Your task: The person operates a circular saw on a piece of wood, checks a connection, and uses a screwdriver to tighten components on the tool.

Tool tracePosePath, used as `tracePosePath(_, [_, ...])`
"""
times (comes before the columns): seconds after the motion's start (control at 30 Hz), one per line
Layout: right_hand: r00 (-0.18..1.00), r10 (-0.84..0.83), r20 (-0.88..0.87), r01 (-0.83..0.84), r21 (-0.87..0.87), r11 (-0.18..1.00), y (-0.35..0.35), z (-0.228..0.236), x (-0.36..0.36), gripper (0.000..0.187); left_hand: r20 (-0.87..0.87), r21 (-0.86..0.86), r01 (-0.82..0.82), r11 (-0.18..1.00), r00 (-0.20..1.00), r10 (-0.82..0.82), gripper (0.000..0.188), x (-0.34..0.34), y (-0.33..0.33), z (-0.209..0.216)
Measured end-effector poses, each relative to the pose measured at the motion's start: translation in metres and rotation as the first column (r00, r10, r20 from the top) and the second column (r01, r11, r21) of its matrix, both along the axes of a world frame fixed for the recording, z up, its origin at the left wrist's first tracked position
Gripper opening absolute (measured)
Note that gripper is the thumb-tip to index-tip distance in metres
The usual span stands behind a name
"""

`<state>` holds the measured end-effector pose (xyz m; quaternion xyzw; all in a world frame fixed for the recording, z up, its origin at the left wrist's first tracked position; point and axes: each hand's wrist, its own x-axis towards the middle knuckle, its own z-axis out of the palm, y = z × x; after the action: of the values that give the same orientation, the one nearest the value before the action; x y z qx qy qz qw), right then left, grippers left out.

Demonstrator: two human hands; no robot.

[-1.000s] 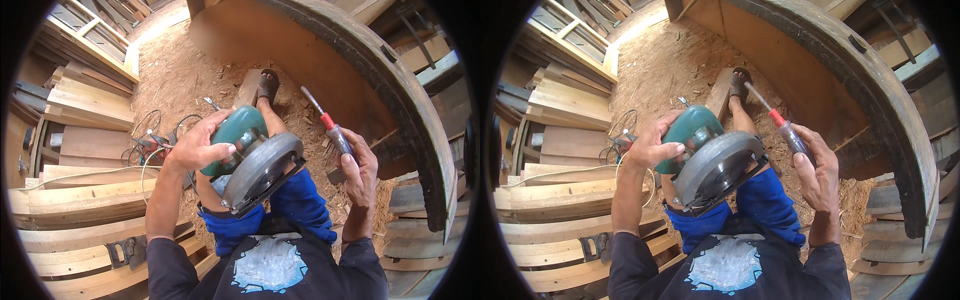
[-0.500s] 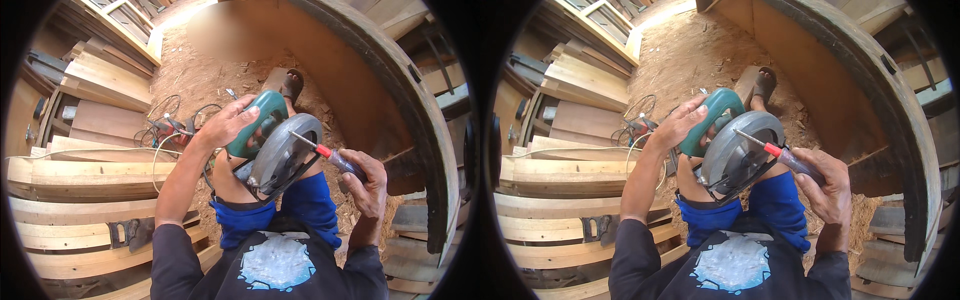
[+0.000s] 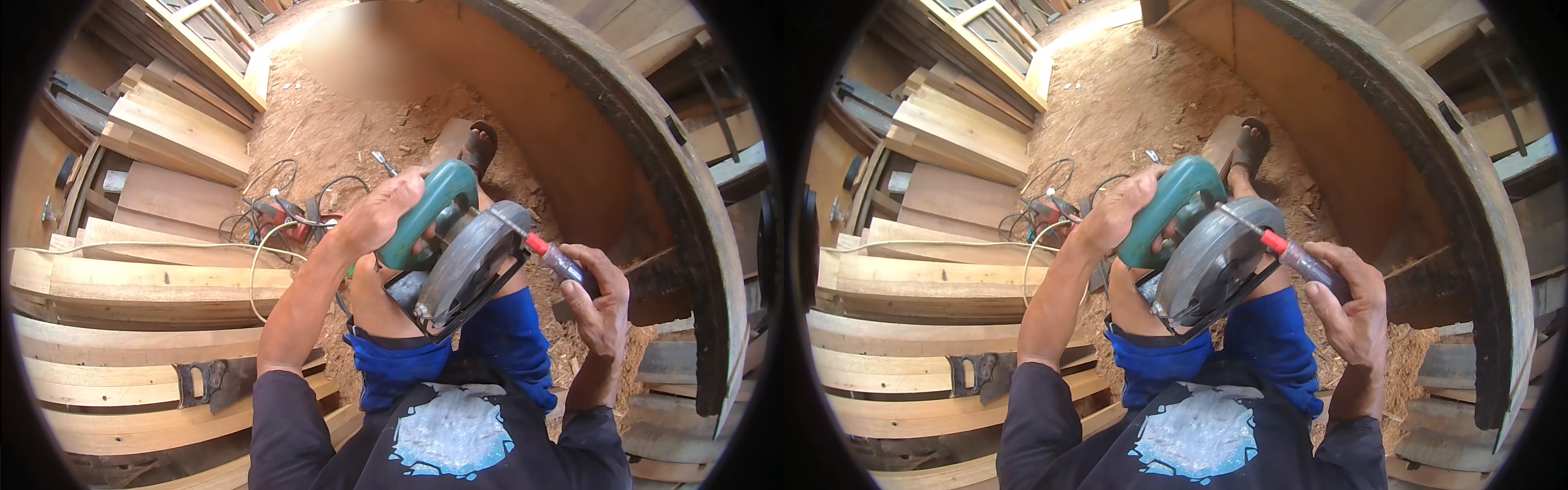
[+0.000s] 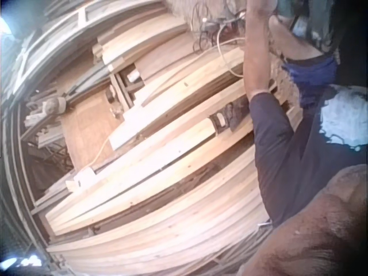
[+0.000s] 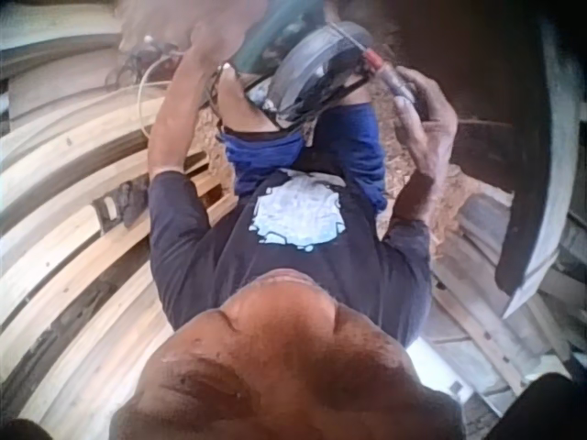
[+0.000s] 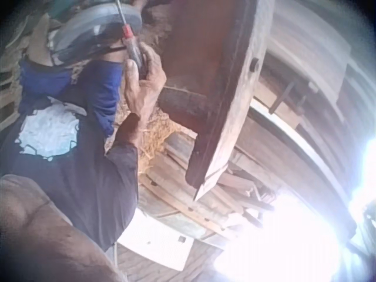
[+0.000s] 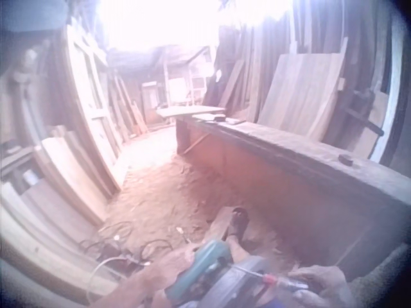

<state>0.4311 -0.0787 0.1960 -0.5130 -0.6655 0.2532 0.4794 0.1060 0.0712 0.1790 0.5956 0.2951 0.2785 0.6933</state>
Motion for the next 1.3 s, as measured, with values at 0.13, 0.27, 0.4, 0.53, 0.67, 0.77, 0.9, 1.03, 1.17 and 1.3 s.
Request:
tracePosePath(0.13, [0.981, -0.160, -0.113, 0.136, -0.193, 0.972, 0.005, -0.011, 0.010, 0.033, -0.149, 0.589, 0.084, 0.803, 0.989, 0.006, 0.084, 0.010, -0.020, 0.004])
tracePosePath(0.27, [0.933, -0.143, -0.329, 0.093, -0.164, 0.982, 0.024, -0.027, 0.012, 0.024, -0.491, 0.554, 0.357, 0.752, 0.870, -0.052, 0.088, 0.026, -0.065, 0.037])
tracePosePath(0.4, [0.904, 0.073, -0.421, -0.137, -0.123, 0.983, 0.035, -0.024, -0.008, 0.031, -0.663, 0.541, 0.575, 0.614, 0.741, -0.110, 0.087, 0.033, -0.091, 0.047])
tracePosePath(0.53, [0.845, 0.185, -0.501, -0.323, -0.204, 0.924, 0.030, -0.025, -0.010, 0.043, -0.534, 0.634, 0.416, 0.652, 0.846, -0.021, 0.076, 0.027, -0.109, 0.027])
tracePosePath(0.67, [0.826, 0.339, -0.450, -0.442, -0.143, 0.886, 0.034, -0.040, -0.010, 0.044, -0.435, 0.804, 0.283, 0.523, 0.879, 0.194, 0.071, 0.021, -0.128, 0.009])
tracePosePath(0.77, [0.931, 0.281, -0.232, -0.332, -0.226, 0.916, 0.056, -0.023, -0.008, 0.042, -0.361, 0.880, 0.229, 0.416, 0.892, 0.273, 0.073, 0.025, -0.138, 0.001])
tracePosePath(0.9, [0.914, 0.297, -0.278, -0.323, -0.052, 0.945, 0.115, -0.041, -0.034, 0.044, -0.270, 0.923, 0.139, 0.360, 0.899, 0.346, 0.072, 0.026, -0.151, -0.007])
tracePosePath(1.03, [0.783, 0.404, -0.473, -0.532, -0.173, 0.829, 0.133, -0.056, -0.052, 0.041, -0.226, 0.958, 0.094, 0.272, 0.830, 0.510, 0.061, 0.030, -0.165, -0.009])
tracePosePath(1.17, [0.744, 0.341, -0.575, -0.544, -0.224, 0.808, 0.131, -0.059, -0.057, 0.038, 0.355, 0.213, -0.274, 0.938, 0.916, 0.187, 0.049, 0.027, -0.235, -0.043])
tracePosePath(1.3, [0.755, 0.345, -0.558, -0.520, -0.188, 0.833, 0.125, -0.059, -0.058, 0.036, 0.687, -0.616, 0.234, 0.752, 0.627, 0.368, 0.102, 0.072, -0.238, -0.034])
